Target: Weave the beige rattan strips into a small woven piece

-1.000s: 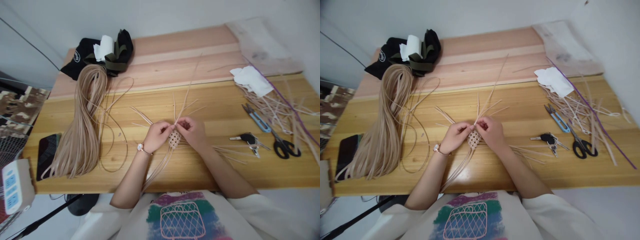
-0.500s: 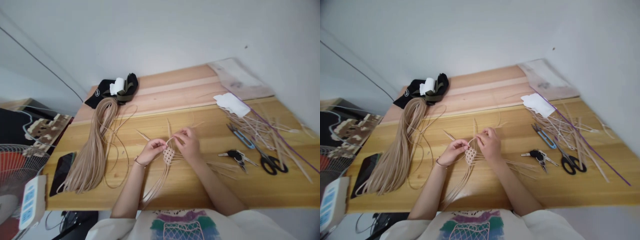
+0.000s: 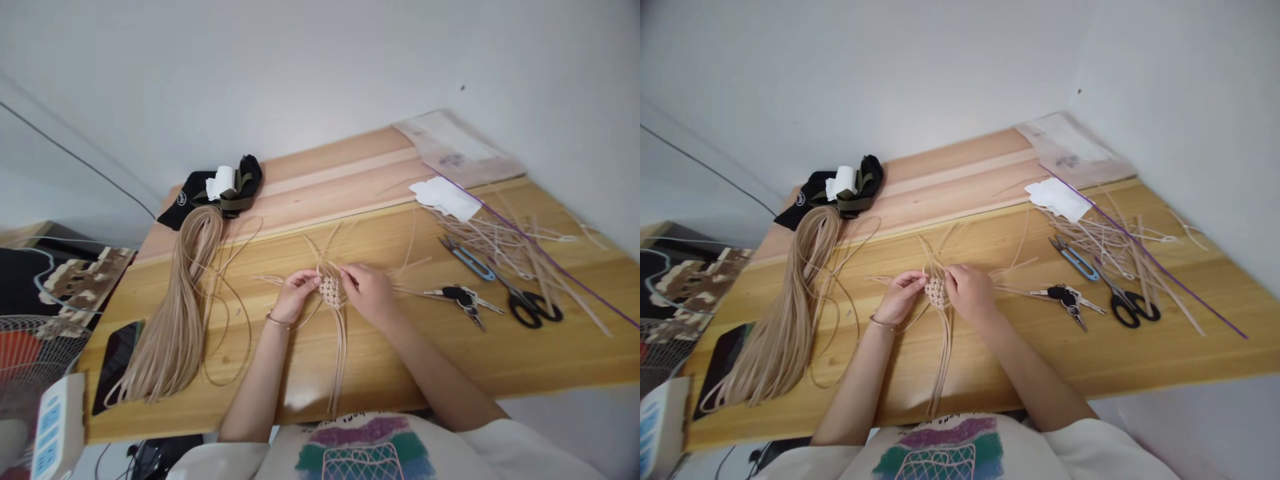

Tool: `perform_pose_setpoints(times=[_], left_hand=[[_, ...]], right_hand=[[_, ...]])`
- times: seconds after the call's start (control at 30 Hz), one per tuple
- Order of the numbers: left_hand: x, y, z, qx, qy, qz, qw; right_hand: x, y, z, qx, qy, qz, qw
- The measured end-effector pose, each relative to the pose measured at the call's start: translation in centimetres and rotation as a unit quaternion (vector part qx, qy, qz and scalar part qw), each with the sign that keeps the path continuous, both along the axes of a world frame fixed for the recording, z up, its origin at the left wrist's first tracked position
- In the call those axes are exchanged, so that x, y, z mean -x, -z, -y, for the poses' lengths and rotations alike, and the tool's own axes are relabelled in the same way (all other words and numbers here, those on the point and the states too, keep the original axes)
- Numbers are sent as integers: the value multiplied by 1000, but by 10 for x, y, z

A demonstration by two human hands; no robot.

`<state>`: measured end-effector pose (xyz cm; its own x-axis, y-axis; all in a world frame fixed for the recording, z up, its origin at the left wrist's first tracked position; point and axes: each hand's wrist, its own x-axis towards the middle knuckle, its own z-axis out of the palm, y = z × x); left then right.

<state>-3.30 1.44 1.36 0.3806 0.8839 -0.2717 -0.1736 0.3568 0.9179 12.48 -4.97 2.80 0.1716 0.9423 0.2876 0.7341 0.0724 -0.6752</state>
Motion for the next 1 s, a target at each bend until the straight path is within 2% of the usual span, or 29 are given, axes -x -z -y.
perform_pose_setpoints(times=[0.3,0.47,0.73,0.9,1.0], left_hand=[[6,7,3,-20,27,46,998],[3,7,4,-36,47,68,996],[-2,8,8,-21,13,60,998],[-6,17,10,-86,-10,12,996],[-7,20,12,-152,-29,-42,987]], right_hand=[[11,-6,6,68,-53,-44,995],[10,-4,7,94,-58,-101,989],[9,-8,10,140,-85,-95,982],[8,-12,9,183,-85,-66,977],[4,-16,7,216,-67,-6,974]])
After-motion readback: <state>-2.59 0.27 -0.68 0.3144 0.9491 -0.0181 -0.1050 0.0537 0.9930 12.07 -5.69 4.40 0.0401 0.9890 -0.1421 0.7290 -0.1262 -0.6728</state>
